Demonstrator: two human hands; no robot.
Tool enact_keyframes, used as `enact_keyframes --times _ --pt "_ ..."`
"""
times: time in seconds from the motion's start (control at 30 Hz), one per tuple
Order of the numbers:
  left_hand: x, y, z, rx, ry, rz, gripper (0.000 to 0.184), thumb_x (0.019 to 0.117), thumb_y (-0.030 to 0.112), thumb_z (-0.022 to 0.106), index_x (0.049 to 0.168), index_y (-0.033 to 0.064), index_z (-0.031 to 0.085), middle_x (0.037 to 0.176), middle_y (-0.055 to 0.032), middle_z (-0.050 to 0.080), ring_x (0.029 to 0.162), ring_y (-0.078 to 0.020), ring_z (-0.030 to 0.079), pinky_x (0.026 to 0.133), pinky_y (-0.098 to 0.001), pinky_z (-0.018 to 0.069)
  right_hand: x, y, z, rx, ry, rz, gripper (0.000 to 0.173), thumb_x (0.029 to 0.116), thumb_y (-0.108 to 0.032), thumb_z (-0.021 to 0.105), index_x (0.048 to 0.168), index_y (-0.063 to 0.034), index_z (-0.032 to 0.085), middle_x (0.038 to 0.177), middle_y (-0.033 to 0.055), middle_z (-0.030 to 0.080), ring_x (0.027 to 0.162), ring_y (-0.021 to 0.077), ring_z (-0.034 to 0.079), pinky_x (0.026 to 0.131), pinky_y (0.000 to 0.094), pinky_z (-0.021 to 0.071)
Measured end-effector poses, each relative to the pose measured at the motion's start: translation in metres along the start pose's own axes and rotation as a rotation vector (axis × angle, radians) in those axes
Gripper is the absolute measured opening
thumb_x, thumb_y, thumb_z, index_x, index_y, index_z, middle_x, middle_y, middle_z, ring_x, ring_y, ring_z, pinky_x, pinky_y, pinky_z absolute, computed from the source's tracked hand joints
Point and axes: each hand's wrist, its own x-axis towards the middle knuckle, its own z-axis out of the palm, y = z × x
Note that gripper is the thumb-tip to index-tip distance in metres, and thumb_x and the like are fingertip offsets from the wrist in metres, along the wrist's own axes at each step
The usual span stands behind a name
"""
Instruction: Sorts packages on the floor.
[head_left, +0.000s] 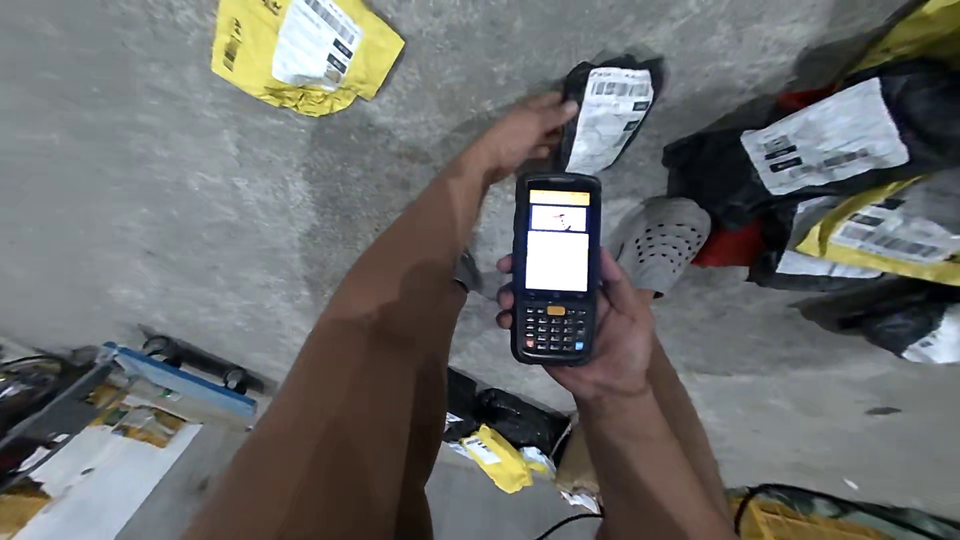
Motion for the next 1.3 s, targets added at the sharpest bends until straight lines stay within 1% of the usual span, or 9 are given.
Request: enact_keyframes --times 0.27,0.33,0.43,0.53,0.7,0.8,0.97,1.17,1.3 --pt "-0.026 -0.029 -0.191 -0.178 1.242 -0.096 0.053 0.1046 0.051 0.048 0.131 0.0059 0.055 0.102 -0.0116 0.060 0.079 -0.0211 0.061 0.069 -0.0405 0.0556 -0.003 -0.003 0.000 0.029 -0.027 0.017 0.068 0.1000 -0.064 0.036 0.140 -0.0123 0.054 0.136 0.0257 0.056 0.108 0.0378 0.066 0.090 0.0513 0.0567" --pt "-0.045 -0.016 -0.209 -0.192 1.218 -0.130 0.058 0.1045 0.056 0.046 0.141 0.0108 0.051 0.116 -0.0135 0.060 0.091 -0.0235 0.061 0.078 -0.0438 0.0544 -0.003 -0.003 -0.001 0.016 -0.024 0.015 0.069 0.0995 -0.066 0.036 0.141 -0.0127 0.053 0.137 0.0261 0.056 0.107 0.0378 0.066 0.089 0.0503 0.0572" --pt "-0.044 -0.015 -0.236 -0.013 1.225 -0.203 0.034 0.1046 0.046 0.053 0.117 0.0153 0.059 0.093 -0.0031 0.056 0.075 -0.0148 0.055 0.067 -0.0349 0.0501 -0.003 -0.002 -0.001 -0.006 -0.022 0.018 0.069 0.0999 -0.066 0.035 0.141 -0.0134 0.053 0.137 0.0261 0.056 0.107 0.0376 0.066 0.089 0.0500 0.0574" --pt "-0.037 -0.021 -0.246 0.277 1.193 -0.318 0.038 0.1049 0.037 0.053 0.129 0.0081 0.063 0.121 -0.0089 0.063 0.106 -0.0194 0.063 0.091 -0.0417 0.0524 -0.002 -0.001 0.000 -0.012 -0.026 0.026 0.068 0.1000 -0.066 0.035 0.141 -0.0140 0.052 0.138 0.0264 0.055 0.108 0.0385 0.066 0.090 0.0508 0.0571" --pt "-0.041 -0.033 -0.146 -0.338 1.066 -0.012 0.024 0.1064 0.030 0.047 0.105 0.0080 0.057 0.074 -0.0032 0.063 0.057 -0.0131 0.057 0.053 -0.0296 0.0502 -0.001 0.001 0.002 -0.023 -0.015 0.035 0.069 0.0999 -0.066 0.035 0.141 -0.0140 0.052 0.137 0.0256 0.056 0.107 0.0375 0.066 0.089 0.0500 0.0574" --pt "-0.055 -0.043 -0.087 -0.378 0.755 -0.053 0.045 0.1112 0.042 0.036 0.121 0.0049 0.060 0.094 -0.0055 0.071 0.076 -0.0149 0.068 0.067 -0.0303 0.0571 0.000 0.002 0.001 -0.045 0.007 0.015 0.069 0.1013 -0.066 0.030 0.140 -0.0136 0.053 0.135 0.0253 0.057 0.106 0.0374 0.067 0.088 0.0500 0.0584" --pt "-0.062 -0.055 -0.067 0.030 0.916 -0.002 0.037 0.1063 0.036 0.051 0.112 0.0011 0.062 0.087 -0.0072 0.067 0.073 -0.0162 0.064 0.066 -0.0345 0.0540 -0.002 0.003 -0.005 -0.017 0.004 0.017 0.070 0.1005 -0.067 0.032 0.140 -0.0128 0.053 0.134 0.0251 0.057 0.106 0.0369 0.067 0.089 0.0503 0.0578" --pt "-0.003 -0.027 0.027 0.378 0.456 0.093 0.064 0.0938 0.041 0.073 0.144 0.0070 0.053 0.133 -0.0149 0.064 0.116 -0.0244 0.065 0.099 -0.0449 0.0557 -0.004 -0.001 -0.004 -0.095 -0.006 -0.007 0.059 0.0969 -0.055 0.050 0.134 -0.0093 0.056 0.130 0.0252 0.060 0.098 0.0344 0.069 0.082 0.0473 0.0600" --pt "0.004 -0.029 0.075 0.689 0.240 0.109 0.033 0.1068 0.030 0.053 0.116 0.0027 0.068 0.116 -0.0172 0.069 0.108 -0.0278 0.067 0.095 -0.0461 0.0542 -0.005 -0.011 0.006 -0.142 0.013 -0.026 0.046 0.0890 -0.031 0.064 0.129 -0.0095 0.058 0.122 0.0221 0.064 0.094 0.0296 0.070 0.079 0.0432 0.0598"
